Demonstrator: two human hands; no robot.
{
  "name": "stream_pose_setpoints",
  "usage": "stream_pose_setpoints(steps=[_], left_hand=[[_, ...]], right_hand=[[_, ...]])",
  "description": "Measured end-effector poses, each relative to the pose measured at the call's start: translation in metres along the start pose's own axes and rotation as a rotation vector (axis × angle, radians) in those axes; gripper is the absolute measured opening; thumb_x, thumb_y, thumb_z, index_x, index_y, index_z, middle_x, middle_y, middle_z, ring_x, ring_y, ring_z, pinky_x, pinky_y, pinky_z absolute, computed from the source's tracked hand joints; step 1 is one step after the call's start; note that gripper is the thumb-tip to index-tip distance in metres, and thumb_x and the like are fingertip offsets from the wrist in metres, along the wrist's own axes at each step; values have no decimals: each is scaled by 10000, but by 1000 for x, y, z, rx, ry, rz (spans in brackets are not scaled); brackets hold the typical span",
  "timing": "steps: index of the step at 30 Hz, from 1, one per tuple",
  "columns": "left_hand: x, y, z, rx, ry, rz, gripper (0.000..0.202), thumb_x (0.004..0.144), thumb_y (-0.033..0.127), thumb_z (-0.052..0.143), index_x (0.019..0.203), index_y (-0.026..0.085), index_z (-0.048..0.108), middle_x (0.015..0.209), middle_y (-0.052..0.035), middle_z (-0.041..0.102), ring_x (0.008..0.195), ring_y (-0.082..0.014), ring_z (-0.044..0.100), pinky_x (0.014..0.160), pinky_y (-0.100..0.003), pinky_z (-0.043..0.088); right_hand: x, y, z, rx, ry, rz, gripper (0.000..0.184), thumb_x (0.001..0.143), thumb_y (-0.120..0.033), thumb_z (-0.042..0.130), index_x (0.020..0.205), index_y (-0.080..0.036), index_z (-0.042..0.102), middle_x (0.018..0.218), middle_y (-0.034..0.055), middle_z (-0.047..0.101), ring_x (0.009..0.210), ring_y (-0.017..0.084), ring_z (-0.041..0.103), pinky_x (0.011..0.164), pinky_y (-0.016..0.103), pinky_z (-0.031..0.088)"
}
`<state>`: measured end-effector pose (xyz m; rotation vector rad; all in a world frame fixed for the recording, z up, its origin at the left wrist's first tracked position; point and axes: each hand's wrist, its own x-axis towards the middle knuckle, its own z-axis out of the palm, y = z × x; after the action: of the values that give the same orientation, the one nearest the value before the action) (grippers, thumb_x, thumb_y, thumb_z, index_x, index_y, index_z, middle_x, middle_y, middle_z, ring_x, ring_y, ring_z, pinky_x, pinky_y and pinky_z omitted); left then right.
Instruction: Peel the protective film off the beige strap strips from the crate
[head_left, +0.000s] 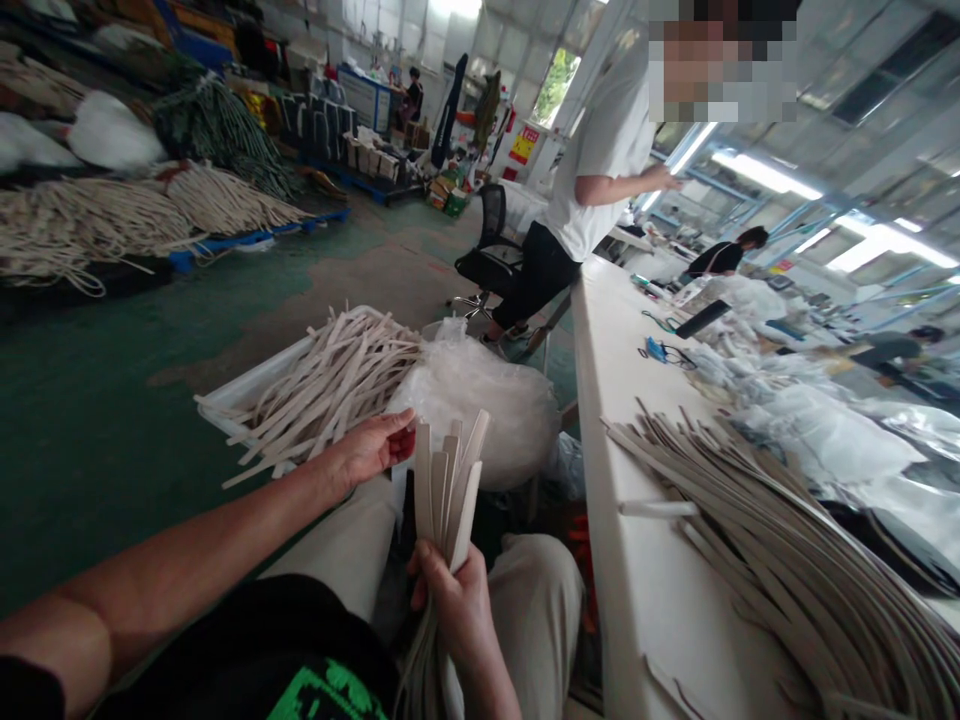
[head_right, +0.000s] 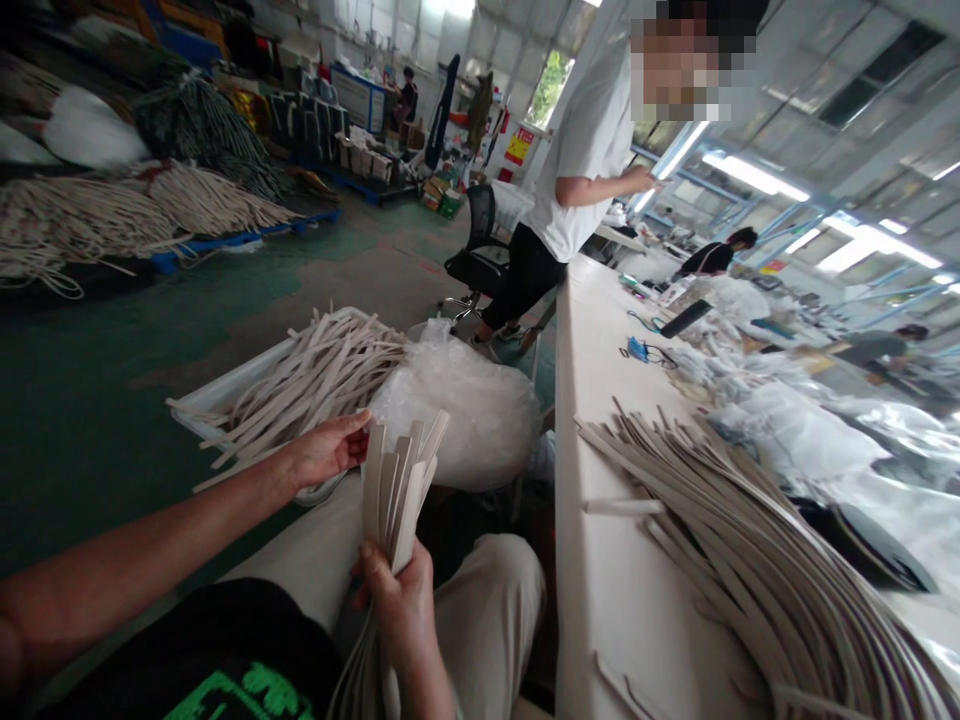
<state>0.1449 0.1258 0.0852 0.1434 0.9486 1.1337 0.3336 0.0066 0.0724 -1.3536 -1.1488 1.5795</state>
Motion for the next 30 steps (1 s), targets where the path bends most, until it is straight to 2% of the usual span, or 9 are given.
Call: stream_pose_setpoints(steps=[3, 8, 13, 20, 30], left_hand=[[1, -1, -1, -1, -5, -14, 259, 963, 187, 656, 714, 120, 685, 663, -46, 709, 553, -132, 661, 560, -238, 548], [2, -4, -4, 29, -24, -4, 216, 894, 242, 762, 727, 118, 703, 695, -53, 724, 576, -136, 667, 571, -240, 550], [1, -5, -10, 72, -91, 16, 188, 855, 247, 806, 757, 103, 735, 726, -70, 741, 620, -144, 686, 596, -240, 563], [-5, -5, -14, 61, -111, 63, 199, 774, 258, 879, 752, 118, 739, 765, -68, 761, 633, -148, 694, 620, -243, 575], [-10, -4, -8, 76, -73, 111, 139, 916, 173, 705, 810, 108, 766, 749, -87, 763, 639, -155, 700, 633, -245, 574]], right_hand=[[2, 4, -1, -5, -9, 0, 414, 768, -538, 719, 734, -149, 583, 629, 34, 633, 385, 95, 511, 385, 204, 359], [9, 11, -2, -18, -14, 18, 451, 765, -583, 720, 750, -156, 577, 600, 21, 619, 372, 95, 496, 377, 204, 355], [9, 7, -1, -21, -18, 46, 479, 730, -615, 738, 711, -167, 569, 561, 10, 601, 360, 91, 470, 368, 207, 341], [12, 4, -3, -35, -62, 101, 486, 748, -627, 701, 667, -169, 557, 494, -3, 546, 354, 83, 421, 381, 212, 315], [14, 10, -5, 15, -86, 140, 507, 736, -644, 707, 671, -161, 567, 518, 6, 563, 357, 81, 432, 374, 208, 297]])
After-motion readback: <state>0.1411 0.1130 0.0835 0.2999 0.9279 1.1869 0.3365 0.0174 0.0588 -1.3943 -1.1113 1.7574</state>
